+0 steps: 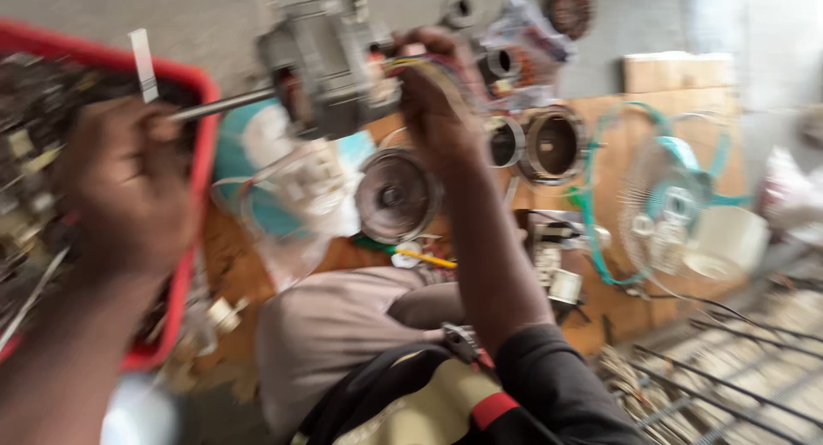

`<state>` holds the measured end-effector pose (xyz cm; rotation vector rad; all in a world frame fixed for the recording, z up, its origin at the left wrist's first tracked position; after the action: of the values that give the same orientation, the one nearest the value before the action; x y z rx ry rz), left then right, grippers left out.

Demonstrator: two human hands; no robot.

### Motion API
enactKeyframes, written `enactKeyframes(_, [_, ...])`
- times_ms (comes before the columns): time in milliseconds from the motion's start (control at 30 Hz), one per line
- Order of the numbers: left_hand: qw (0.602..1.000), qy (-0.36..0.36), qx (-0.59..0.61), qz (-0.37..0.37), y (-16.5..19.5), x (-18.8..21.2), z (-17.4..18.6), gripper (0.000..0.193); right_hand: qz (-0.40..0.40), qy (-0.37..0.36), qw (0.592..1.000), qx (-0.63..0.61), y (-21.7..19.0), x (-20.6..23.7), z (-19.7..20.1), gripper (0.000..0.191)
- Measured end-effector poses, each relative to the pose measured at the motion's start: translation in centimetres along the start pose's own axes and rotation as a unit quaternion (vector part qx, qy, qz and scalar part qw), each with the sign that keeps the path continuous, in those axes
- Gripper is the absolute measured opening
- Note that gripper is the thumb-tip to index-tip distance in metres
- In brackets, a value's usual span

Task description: The person sits on the floor and disassembles an electric fan motor, using pliers to work on the motor and pulling the rotor shaft out of the housing by hand. They handle the motor housing, wires, and rotor, and place removed parts into a red tray of scrap components.

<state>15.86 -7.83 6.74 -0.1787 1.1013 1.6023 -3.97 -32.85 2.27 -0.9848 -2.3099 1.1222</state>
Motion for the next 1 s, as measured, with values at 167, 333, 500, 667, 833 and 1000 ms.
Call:
enactKeyframes(167, [0.99,0.063,0.11,0.068,-1.4,0.1,-0.2,0.008,0.01,0.005,1.0,-0.017,0.4,0.4,0.3,0.047])
enactKeyframes(333, [0.991,0.081,0.095,0.051,-0.2,0.0,-0.1,0.012,0.009,0.013,0.996,-0.085,1.7,0.2,-0.4,0.054])
enactKeyframes(500, [0.993,0.066,0.058,0.073,0.5,-0.1,0.0,0.015,0.007,0.043,0.991,-0.125,2.9,-0.6,1.2,0.054])
enactKeyframes(667, [0.982,0.043,0.103,0.149,0.2,0.2,-0.6,0.021,0.017,0.026,0.988,-0.149,3.7,-1.6,3.0,0.051])
enactKeyframes(833, [0.968,0.051,0.133,0.205,0.0,0.5,-1.1,0.033,0.011,0.072,0.985,-0.158,3.7,-2.0,4.0,0.046])
enactKeyframes(1000, [0.949,0.045,0.131,0.285,-1.2,1.0,-1.8,0.039,0.0,0.039,0.987,-0.154,3.0,-2.4,2.7,0.033])
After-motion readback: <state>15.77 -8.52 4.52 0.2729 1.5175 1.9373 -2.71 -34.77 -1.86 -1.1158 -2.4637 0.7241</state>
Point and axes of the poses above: each hand's wrist, its own x-axis away from the middle knuckle, its own z-axis out of the back of the hand, y = z × x, the point moved 10 cm from there along -x, towards the middle knuckle, and after that the axes turned 6 degrees about -z, right-handed, at the moved point
